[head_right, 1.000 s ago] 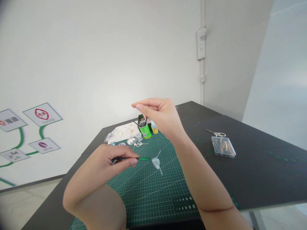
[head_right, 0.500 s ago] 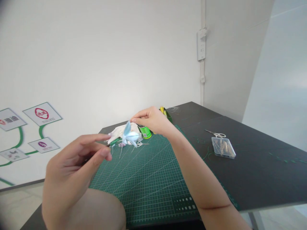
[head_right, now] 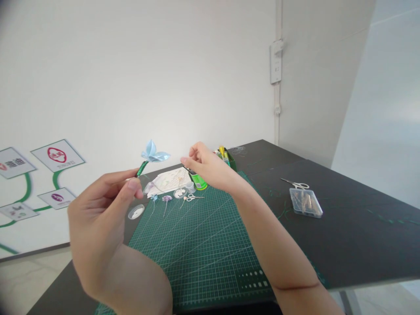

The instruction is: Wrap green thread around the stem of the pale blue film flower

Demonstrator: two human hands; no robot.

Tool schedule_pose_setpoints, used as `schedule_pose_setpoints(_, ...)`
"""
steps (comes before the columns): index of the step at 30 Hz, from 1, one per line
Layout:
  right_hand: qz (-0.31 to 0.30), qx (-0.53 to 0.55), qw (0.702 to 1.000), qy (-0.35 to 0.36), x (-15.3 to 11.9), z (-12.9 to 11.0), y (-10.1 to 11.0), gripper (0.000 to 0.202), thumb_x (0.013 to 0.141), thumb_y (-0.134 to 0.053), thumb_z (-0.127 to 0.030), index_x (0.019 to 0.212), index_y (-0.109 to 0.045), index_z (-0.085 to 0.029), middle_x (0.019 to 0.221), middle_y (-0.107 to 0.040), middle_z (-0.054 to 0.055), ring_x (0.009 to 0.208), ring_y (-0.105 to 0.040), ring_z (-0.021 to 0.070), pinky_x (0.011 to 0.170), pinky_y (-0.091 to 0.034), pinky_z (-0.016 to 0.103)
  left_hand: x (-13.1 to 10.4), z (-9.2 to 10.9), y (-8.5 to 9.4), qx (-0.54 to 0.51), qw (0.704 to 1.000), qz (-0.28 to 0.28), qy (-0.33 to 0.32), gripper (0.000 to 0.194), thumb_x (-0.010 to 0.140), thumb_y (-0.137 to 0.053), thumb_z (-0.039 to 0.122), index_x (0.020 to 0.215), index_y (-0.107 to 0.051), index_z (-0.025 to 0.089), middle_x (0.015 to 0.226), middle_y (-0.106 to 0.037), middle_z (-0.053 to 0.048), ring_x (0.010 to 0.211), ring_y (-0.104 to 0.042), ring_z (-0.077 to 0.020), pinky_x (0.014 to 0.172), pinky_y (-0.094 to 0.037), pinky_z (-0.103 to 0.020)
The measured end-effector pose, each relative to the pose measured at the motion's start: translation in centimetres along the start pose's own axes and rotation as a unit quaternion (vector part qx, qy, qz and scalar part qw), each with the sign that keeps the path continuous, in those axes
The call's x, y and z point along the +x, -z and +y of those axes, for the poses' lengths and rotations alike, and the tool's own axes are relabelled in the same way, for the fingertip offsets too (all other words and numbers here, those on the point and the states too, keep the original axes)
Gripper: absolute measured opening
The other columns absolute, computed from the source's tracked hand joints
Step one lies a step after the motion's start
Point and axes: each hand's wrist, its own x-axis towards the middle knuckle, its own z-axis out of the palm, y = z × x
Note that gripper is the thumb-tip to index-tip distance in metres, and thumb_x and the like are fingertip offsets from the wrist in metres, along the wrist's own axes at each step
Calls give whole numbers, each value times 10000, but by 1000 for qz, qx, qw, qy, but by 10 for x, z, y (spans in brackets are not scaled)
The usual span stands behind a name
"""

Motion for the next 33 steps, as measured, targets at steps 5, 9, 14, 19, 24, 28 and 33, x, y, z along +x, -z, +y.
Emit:
schedule_pose_setpoints(5,-88,41,994,47,-16,-14,-9,346,1000,-593,-377,1300,-545,-213,1393,-619,126,1265,-595,254,1031,-496,434,1,-1,-2,1,1000,-12,8,133,937,-739,236,998,-836,305,672,-691,50,615,-603,-65,553,-471,-137)
schedule_pose_setpoints(9,-193,102,974,67,-30,-29,-20,282,1037,-512,-304,1297,-579,-222,1345,-647,91,1290,-585,226,1087,-484,408,1,0,-6,2,1000,-25,8,151,942,-738,242,1030,-831,321,716,-729,52,656,-644,-64,594,-504,-130)
schedule_pose_setpoints(14,-196,97,973,75,-39,-38,-32,155,1072,-472,-338,1079,-555,-207,905,-617,11,820,-589,143,736,-510,288,3,-2,-10,-1,1000,-27,7,150,931,-734,232,1035,-829,283,806,-792,17,660,-682,-91,573,-529,-166)
schedule_pose_setpoints(19,-102,-14,992,73,-46,-41,-36,209,1087,-457,-375,1206,-540,-224,693,-485,-75,577,-434,106,519,-305,261,6,-4,-11,20,1000,-15,6,152,928,-724,236,1034,-827,273,791,-785,12,662,-690,-105,551,-523,-177)
schedule_pose_setpoints(24,-67,-157,980,100,-54,-46,-34,309,1102,-365,-276,1284,-607,-214,651,-498,-65,548,-424,104,535,-286,264,8,-8,-10,42,999,-24,22,151,938,-709,281,1043,-818,278,775,-776,25,677,-698,-113,582,-541,-191)
schedule_pose_setpoints(28,-50,-155,981,101,-59,-50,-30,277,1087,-422,-286,1135,-683,-207,586,-454,-81,497,-376,84,519,-280,251,12,-11,-8,62,992,-98,52,156,940,-690,281,1019,-823,261,807,-789,19,725,-710,-121,620,-542,-199)
schedule_pose_setpoints(33,-15,-115,986,123,-60,-55,-22,336,1069,-449,-259,877,-710,-173,628,-497,-50,548,-405,73,545,-336,228,13,-11,-5,72,984,-152,59,156,939,-684,273,997,-827,253,841,-796,22,724,-691,-113,628,-513,-205)
